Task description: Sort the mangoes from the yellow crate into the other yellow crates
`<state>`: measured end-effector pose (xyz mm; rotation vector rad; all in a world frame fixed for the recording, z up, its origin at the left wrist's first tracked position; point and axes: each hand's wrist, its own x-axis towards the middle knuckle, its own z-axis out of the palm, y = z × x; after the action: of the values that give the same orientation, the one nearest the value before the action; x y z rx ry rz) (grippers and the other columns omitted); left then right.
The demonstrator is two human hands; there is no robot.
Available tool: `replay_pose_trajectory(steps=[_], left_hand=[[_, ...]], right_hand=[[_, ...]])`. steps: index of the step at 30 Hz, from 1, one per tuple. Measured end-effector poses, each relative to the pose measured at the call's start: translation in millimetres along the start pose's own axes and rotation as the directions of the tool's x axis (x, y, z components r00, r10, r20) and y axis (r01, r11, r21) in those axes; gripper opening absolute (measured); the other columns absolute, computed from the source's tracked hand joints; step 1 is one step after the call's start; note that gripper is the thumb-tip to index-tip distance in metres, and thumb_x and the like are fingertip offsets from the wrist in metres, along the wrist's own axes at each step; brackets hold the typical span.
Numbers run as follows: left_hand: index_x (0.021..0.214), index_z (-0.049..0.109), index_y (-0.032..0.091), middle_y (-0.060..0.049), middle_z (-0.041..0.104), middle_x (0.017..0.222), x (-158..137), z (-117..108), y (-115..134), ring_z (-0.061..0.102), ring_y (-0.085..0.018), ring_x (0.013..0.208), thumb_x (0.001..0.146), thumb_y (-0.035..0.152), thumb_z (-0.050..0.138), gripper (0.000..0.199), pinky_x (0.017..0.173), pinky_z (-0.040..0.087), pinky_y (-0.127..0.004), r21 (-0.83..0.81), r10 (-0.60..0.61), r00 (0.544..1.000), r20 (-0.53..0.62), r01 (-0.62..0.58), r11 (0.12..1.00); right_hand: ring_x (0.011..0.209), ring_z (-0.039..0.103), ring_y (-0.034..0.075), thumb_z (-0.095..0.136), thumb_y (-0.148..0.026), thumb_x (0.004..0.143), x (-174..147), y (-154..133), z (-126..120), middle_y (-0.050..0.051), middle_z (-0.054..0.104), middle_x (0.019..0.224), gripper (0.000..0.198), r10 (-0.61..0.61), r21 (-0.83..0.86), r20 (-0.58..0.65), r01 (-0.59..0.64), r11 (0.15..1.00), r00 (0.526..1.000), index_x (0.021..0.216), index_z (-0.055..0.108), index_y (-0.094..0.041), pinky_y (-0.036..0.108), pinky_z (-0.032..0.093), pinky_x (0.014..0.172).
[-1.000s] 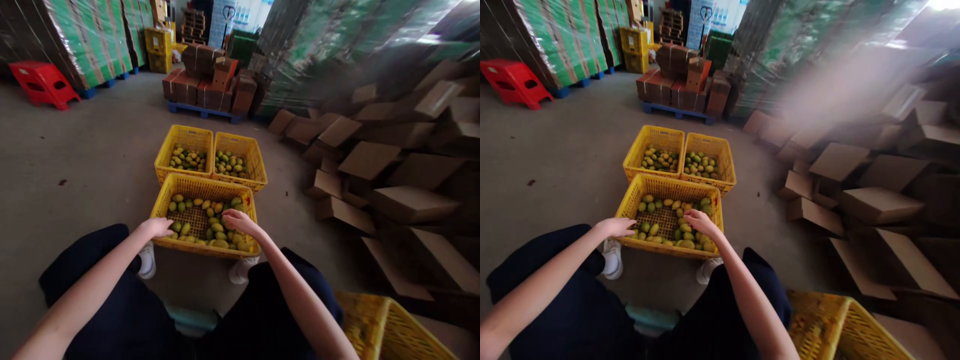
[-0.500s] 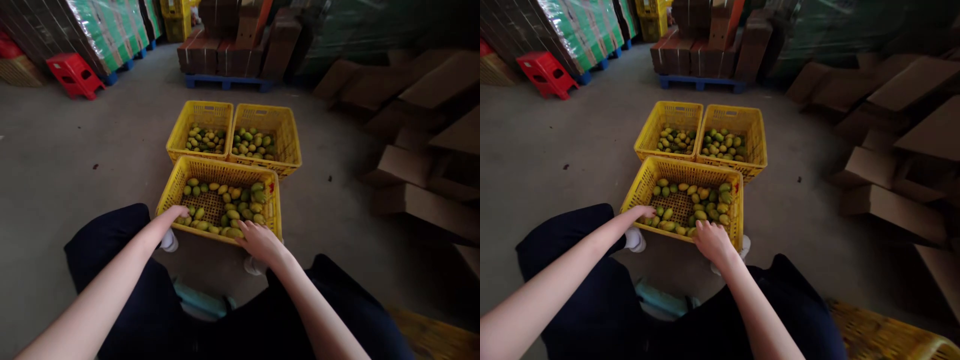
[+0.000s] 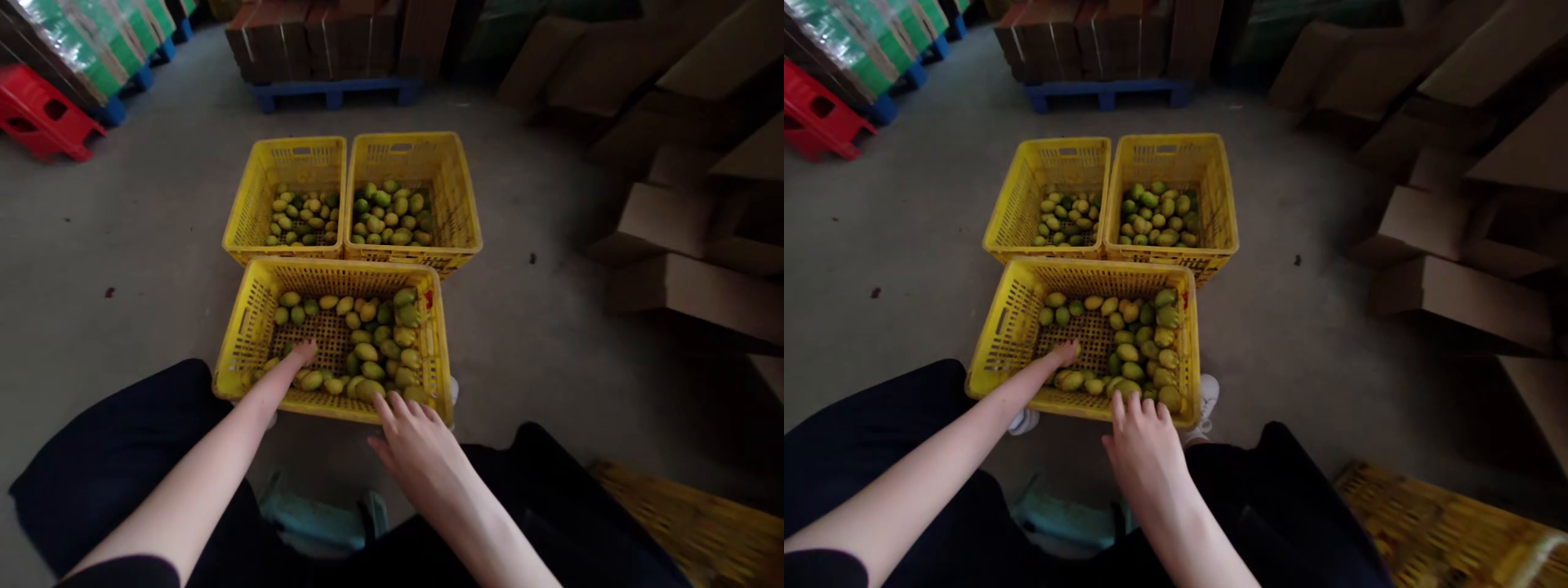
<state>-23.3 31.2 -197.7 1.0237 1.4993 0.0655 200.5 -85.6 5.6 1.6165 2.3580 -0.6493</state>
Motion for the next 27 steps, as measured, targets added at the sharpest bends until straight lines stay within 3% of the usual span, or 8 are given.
replay_pose_trajectory(steps=[6, 11, 14, 16, 19, 22, 24, 27], left_hand=[[0.115, 0.058, 0.016, -0.01, 0.062, 0.119, -13, 2, 22, 0.058, -0.026, 0.111, 0.086, 0.032, 0.065, 0.035, 0.092, 0.049, -0.039, -0.01, -0.116, 0.993, -0.032, 0.116, 0.993], [0.107, 0.061, 0.014, -0.008, 0.07, 0.104, -40, -3, 70, 0.063, -0.023, 0.105, 0.092, 0.039, 0.053, 0.031, 0.09, 0.052, -0.034, -0.223, -0.035, 0.986, 0.161, 0.07, 0.972], [0.108, 0.063, 0.014, -0.008, 0.07, 0.105, -80, 1, 110, 0.065, -0.019, 0.101, 0.097, 0.043, 0.04, 0.039, 0.094, 0.051, -0.033, -0.364, 0.108, 0.943, 0.316, 0.015, 0.931], [0.111, 0.063, 0.011, -0.01, 0.07, 0.106, -114, 9, 133, 0.064, -0.023, 0.105, 0.097, 0.044, 0.04, 0.043, 0.096, 0.05, -0.039, -0.478, 0.247, 0.854, 0.457, 0.002, 0.879], [0.111, 0.064, 0.011, -0.009, 0.07, 0.103, -157, 19, 154, 0.061, -0.028, 0.109, 0.097, 0.047, 0.037, 0.047, 0.093, 0.051, -0.044, -0.512, 0.314, 0.815, 0.487, -0.025, 0.859], [0.11, 0.066, 0.013, -0.009, 0.071, 0.099, -165, 13, 149, 0.061, -0.031, 0.11, 0.096, 0.051, 0.037, 0.05, 0.092, 0.051, -0.046, -0.477, 0.339, 0.794, 0.505, -0.071, 0.876], [0.112, 0.067, 0.014, -0.008, 0.072, 0.102, -146, -2, 131, 0.062, -0.03, 0.11, 0.095, 0.053, 0.035, 0.053, 0.094, 0.05, -0.044, -0.395, 0.34, 0.811, 0.476, -0.148, 0.907], [0.119, 0.064, 0.014, -0.007, 0.071, 0.114, -98, -35, 89, 0.062, -0.022, 0.111, 0.097, 0.043, 0.028, 0.051, 0.095, 0.047, -0.033, -0.003, 0.203, 0.966, 0.163, -0.205, 0.979]], right_hand=[[0.111, 0.061, 0.039, 0.066, -0.027, 0.081, 5, -11, -11, 0.028, 0.058, 0.13, 0.056, 0.014, -0.024, 0.03, -0.013, 1.0, 0.999, 0.132, 0.055, -0.007, 0.049, 0.051, 0.09], [0.131, 0.046, 0.042, 0.068, -0.021, 0.078, 11, -9, -10, 0.026, 0.042, 0.147, 0.069, -0.063, 0.02, -0.207, 0.069, 0.997, 0.976, 0.141, 0.044, -0.013, 0.053, 0.047, 0.099], [0.141, 0.026, 0.046, 0.07, -0.023, 0.078, 16, -4, -17, 0.027, 0.024, 0.155, 0.086, -0.022, 0.098, -0.47, 0.077, 0.992, 0.882, 0.15, 0.025, -0.01, 0.059, 0.039, 0.105], [0.144, 0.019, 0.044, 0.065, -0.03, 0.083, 18, 2, -26, 0.026, 0.019, 0.157, 0.087, -0.035, 0.134, -0.605, 0.145, 0.98, 0.795, 0.152, 0.016, -0.012, 0.061, 0.036, 0.107], [0.137, 0.04, 0.035, 0.054, -0.035, 0.091, 16, 8, -41, 0.021, 0.039, 0.149, 0.068, -0.054, 0.18, -0.713, 0.257, 0.95, 0.699, 0.149, 0.023, -0.018, 0.054, 0.046, 0.102], [0.113, 0.062, 0.028, 0.055, -0.036, 0.092, 9, 7, -49, 0.016, 0.06, 0.126, 0.052, -0.03, 0.191, -0.751, 0.26, 0.947, 0.66, 0.139, 0.04, -0.019, 0.044, 0.055, 0.091], [0.106, 0.065, 0.028, 0.056, -0.036, 0.091, 3, 5, -50, 0.015, 0.064, 0.118, 0.046, -0.05, 0.133, -0.76, 0.23, 0.964, 0.648, 0.132, 0.047, -0.018, 0.042, 0.056, 0.088], [0.102, 0.066, 0.028, 0.056, -0.034, 0.091, -6, 1, -48, 0.015, 0.066, 0.114, 0.041, -0.089, 0.056, -0.753, 0.197, 0.979, 0.652, 0.128, 0.05, -0.016, 0.04, 0.058, 0.084]])
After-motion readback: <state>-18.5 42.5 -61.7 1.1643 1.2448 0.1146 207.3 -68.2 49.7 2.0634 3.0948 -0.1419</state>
